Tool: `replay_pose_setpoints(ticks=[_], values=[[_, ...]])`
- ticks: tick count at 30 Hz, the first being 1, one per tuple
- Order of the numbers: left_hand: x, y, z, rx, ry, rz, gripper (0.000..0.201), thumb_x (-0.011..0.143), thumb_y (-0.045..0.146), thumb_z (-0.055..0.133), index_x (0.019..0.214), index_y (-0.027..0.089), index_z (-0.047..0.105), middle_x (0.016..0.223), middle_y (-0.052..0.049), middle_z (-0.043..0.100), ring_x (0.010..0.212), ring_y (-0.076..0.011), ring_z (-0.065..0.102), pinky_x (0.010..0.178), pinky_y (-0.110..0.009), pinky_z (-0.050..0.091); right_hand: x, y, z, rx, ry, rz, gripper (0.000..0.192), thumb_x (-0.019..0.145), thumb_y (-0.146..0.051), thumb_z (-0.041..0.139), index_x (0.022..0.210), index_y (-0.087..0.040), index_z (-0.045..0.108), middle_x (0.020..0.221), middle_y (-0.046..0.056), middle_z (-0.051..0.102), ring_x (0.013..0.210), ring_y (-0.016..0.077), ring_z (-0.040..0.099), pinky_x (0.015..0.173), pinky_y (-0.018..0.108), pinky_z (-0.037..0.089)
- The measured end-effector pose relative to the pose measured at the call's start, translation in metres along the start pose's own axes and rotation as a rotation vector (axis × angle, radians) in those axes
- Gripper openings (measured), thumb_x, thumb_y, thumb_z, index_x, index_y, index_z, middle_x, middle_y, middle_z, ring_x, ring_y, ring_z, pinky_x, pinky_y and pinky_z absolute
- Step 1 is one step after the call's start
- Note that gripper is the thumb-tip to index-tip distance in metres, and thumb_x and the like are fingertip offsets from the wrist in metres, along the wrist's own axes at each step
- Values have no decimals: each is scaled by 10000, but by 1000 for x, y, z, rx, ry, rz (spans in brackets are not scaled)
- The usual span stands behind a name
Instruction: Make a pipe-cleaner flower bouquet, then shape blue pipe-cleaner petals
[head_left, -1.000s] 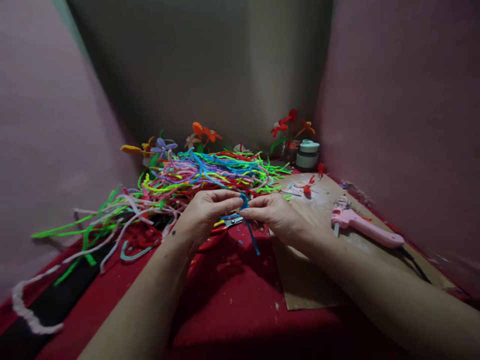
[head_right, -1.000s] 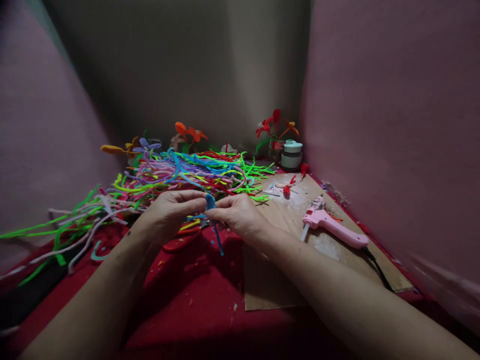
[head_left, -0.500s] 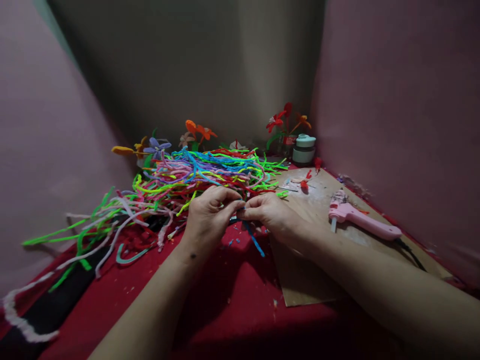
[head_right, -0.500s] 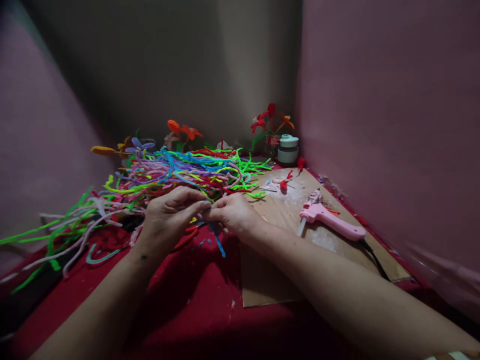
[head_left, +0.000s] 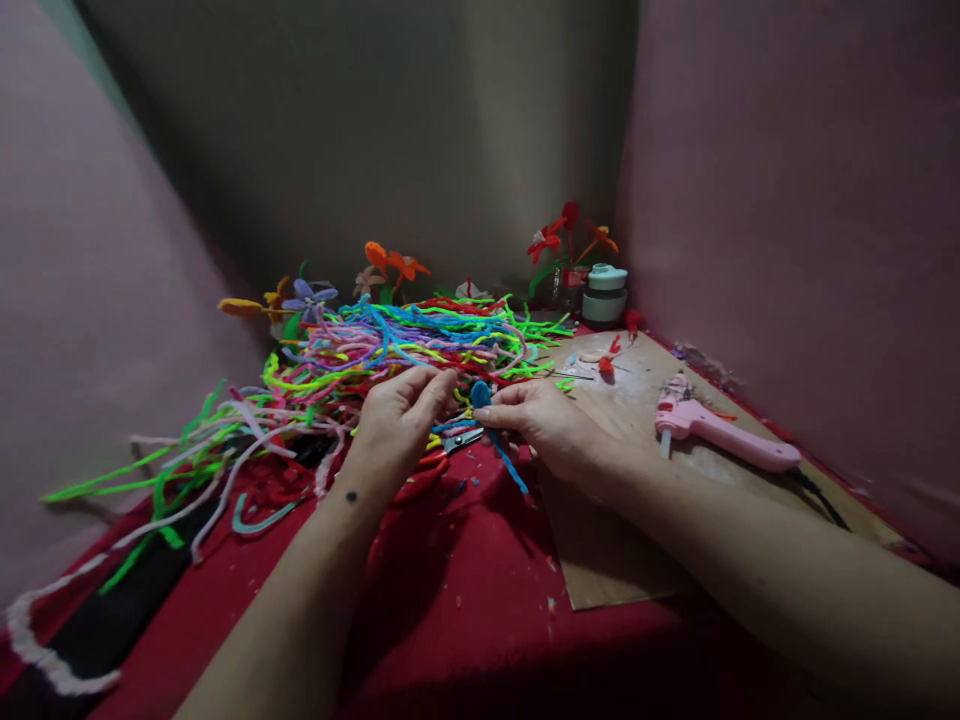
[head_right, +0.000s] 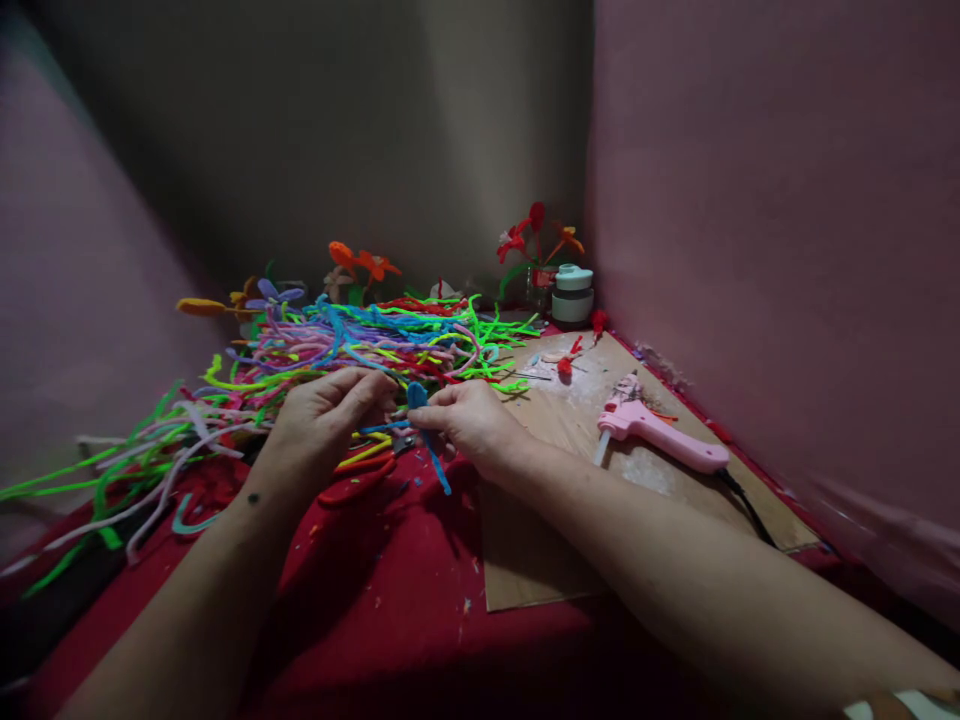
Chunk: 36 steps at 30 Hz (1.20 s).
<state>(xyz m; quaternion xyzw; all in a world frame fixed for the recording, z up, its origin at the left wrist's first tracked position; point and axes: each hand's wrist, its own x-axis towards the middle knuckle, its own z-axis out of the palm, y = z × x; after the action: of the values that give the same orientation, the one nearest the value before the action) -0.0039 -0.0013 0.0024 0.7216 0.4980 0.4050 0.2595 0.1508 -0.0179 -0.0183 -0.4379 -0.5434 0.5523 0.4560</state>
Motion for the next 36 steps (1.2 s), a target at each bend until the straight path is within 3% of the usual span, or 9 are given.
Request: replay_pose_setpoints(ticks=[4, 11, 17, 22, 27, 29, 31, 34, 36], values=[[1, 0, -6, 46, -263, -97, 265, 697, 399, 620, 681, 135, 630, 573, 28, 522, 525, -87, 421, 492, -196, 328, 4, 5, -3, 90, -27, 8, 224, 727, -220, 581, 527, -149, 506, 419, -57, 416, 369, 52, 324, 416, 226, 243], [1, -5, -5, 1, -258, -139, 291, 697, 415, 606, 672, 126, 616, 557, 30, 478, 509, -81, 384, 481, -201, 308, 11, 9, -4, 315, -40, 0, 228, 760, -281, 530, 581, -141, 541, 558, 19, 546, 512, 110, 485, 524, 252, 363], [2, -4, -7, 58, -257, -72, 298, 694, 416, 600, 655, 122, 631, 540, 24, 478, 505, -88, 381, 472, -205, 295, 6, 6, -3, 175, -40, -18, 206, 637, -202, 661, 522, -146, 500, 482, -49, 441, 436, 58, 370, 475, 225, 301], [1, -6, -4, 139, -189, 34, 248, 734, 367, 554, 654, 147, 637, 570, 2, 563, 527, -117, 460, 506, -224, 335, 4, 1, -1, 110, 21, 15, 205, 646, -148, 643, 499, -149, 500, 428, -60, 431, 386, 53, 347, 431, 229, 277], [-7, -5, 8, 428, 85, 315, 179, 754, 272, 542, 619, 168, 596, 621, -28, 602, 608, -147, 520, 594, -255, 364, 8, 5, -1, 203, 88, 65, 179, 682, -150, 624, 540, -151, 515, 445, -42, 477, 376, 68, 390, 427, 235, 304], [-9, -4, 11, 449, 167, 374, 162, 751, 257, 547, 621, 167, 583, 626, -28, 594, 617, -149, 518, 610, -264, 369, 10, 8, -2, 262, 83, 49, 173, 659, -153, 646, 547, -151, 514, 467, -31, 503, 400, 72, 418, 435, 229, 310], [-8, -3, 10, 326, 175, 273, 192, 767, 285, 542, 618, 168, 571, 582, -8, 559, 565, -130, 491, 570, -252, 369, 13, 11, -4, 313, 74, 17, 165, 633, -163, 668, 556, -147, 523, 484, -23, 521, 423, 76, 434, 443, 226, 315], [-3, -6, 5, -71, 156, 12, 253, 798, 379, 516, 674, 166, 569, 567, 21, 521, 482, -93, 441, 478, -220, 354, 17, 16, -6, 409, 77, -12, 169, 611, -178, 684, 570, -152, 521, 488, -27, 514, 441, 82, 432, 454, 231, 317], [1, -8, 3, -306, 113, -82, 290, 770, 444, 553, 731, 158, 580, 614, 20, 543, 480, -81, 455, 461, -210, 363, 20, 18, -7, 490, 77, -19, 194, 604, -168, 683, 559, -164, 494, 490, -35, 492, 452, 80, 411, 467, 237, 314]])
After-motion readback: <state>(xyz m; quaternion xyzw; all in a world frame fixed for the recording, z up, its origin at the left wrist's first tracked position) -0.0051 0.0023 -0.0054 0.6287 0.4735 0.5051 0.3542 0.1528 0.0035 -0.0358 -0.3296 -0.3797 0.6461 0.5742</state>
